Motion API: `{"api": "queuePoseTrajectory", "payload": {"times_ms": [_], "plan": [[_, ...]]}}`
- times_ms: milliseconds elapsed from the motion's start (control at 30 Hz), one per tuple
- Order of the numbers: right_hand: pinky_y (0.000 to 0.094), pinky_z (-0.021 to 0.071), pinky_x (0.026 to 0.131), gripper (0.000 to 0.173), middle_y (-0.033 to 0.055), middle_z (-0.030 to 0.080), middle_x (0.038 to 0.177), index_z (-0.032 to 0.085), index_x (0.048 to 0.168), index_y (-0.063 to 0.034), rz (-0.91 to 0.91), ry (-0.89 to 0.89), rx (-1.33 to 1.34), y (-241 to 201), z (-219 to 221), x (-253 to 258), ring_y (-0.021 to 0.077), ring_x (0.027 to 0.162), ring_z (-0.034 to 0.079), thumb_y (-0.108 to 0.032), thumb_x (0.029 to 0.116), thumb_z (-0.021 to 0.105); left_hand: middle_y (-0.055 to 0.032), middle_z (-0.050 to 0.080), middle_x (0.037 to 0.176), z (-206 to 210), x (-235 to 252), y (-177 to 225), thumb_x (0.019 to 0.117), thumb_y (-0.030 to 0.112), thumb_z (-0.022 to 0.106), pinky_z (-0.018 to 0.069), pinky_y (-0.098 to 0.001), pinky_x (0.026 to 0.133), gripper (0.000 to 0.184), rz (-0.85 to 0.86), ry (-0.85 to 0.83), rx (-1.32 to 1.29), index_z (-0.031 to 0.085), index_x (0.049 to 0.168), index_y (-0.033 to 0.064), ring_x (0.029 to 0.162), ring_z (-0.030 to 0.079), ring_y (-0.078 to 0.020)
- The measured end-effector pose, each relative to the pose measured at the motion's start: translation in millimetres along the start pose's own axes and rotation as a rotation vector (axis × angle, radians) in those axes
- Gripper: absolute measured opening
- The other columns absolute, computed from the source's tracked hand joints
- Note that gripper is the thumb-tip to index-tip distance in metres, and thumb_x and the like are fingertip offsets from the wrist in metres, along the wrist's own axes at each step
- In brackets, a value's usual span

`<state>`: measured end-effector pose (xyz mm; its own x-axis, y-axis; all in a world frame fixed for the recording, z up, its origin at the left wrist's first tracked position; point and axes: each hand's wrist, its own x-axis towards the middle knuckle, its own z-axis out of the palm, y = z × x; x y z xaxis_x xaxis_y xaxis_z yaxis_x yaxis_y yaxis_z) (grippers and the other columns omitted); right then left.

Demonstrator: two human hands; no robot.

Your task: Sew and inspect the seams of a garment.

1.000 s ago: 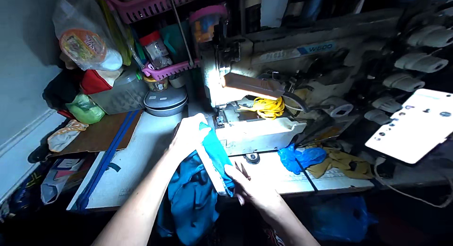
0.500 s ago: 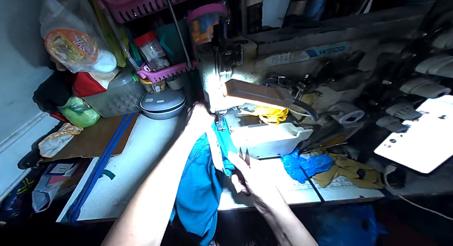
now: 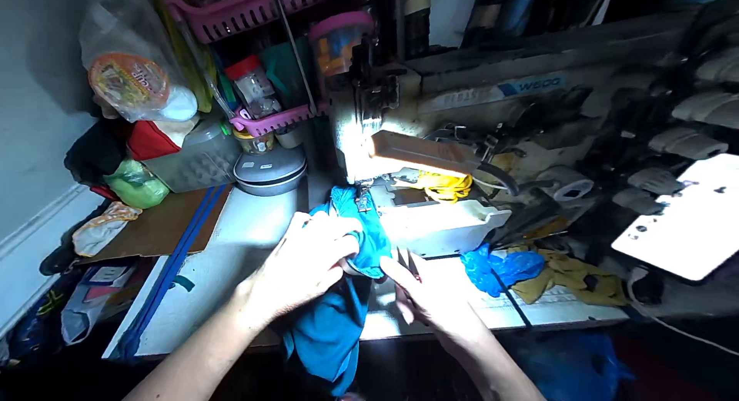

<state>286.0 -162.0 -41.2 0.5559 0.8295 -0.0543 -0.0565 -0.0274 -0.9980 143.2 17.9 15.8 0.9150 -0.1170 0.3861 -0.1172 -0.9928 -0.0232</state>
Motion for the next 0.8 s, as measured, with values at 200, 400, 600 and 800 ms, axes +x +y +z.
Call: {"api": "queuePoseTrajectory", "payload": {"times_ms": [200,400,600,800], "plan": [[0.0228,0.0450,0.044,0.019,0.0007,0.060,0.073,0.066,0.114,-0.0062,-0.149,0.263,-0.305,-15,-17,7,0.0055,0.046,0.048,-0.020,0.1011,0.063,0.0019,0.071,0.101,-4,-16,4,0.0916,0.023,0.067,0.0498,-0.0403,0.078,0.009,0.047,-0.026,0.005,0.072,0.093,0.0163,0.090,0.066,-0.0180],[0.0240,0.0535,0.063,0.014,-0.0003,0.067,0.092,0.072,0.108,-0.0122,-0.549,0.047,-0.572,-48,4,38,0.0061,0.072,0.062,-0.014,0.1018,0.061,0.0029,0.063,0.072,-56,-64,18,0.0968,0.027,0.055,0.0495,-0.0325,0.051,0.023,-0.144,0.102,0.281,0.073,0.088,0.0167,0.059,0.061,-0.0140],[0.0305,0.0543,0.079,0.014,0.0020,0.067,0.102,0.072,0.109,-0.0130,-0.549,-0.273,-0.643,-48,22,40,0.0098,0.089,0.064,-0.019,0.0990,0.064,-0.0166,0.067,0.073,-159,-120,74,0.1045,0.023,0.055,0.0476,-0.0495,0.056,0.024,-0.279,-0.192,0.454,0.072,0.110,0.0069,0.058,0.062,-0.0343],[0.0288,0.0534,0.071,0.016,0.0160,0.068,0.087,0.074,0.094,0.0037,-0.695,-0.478,-0.413,-42,29,-76,0.0198,0.080,0.065,-0.009,0.0974,0.066,-0.0121,0.072,0.085,-132,-117,104,0.1029,0.023,0.060,0.0499,-0.0448,0.064,0.021,-0.145,-0.179,0.326,0.072,0.111,0.0083,0.066,0.064,-0.0297]]}}
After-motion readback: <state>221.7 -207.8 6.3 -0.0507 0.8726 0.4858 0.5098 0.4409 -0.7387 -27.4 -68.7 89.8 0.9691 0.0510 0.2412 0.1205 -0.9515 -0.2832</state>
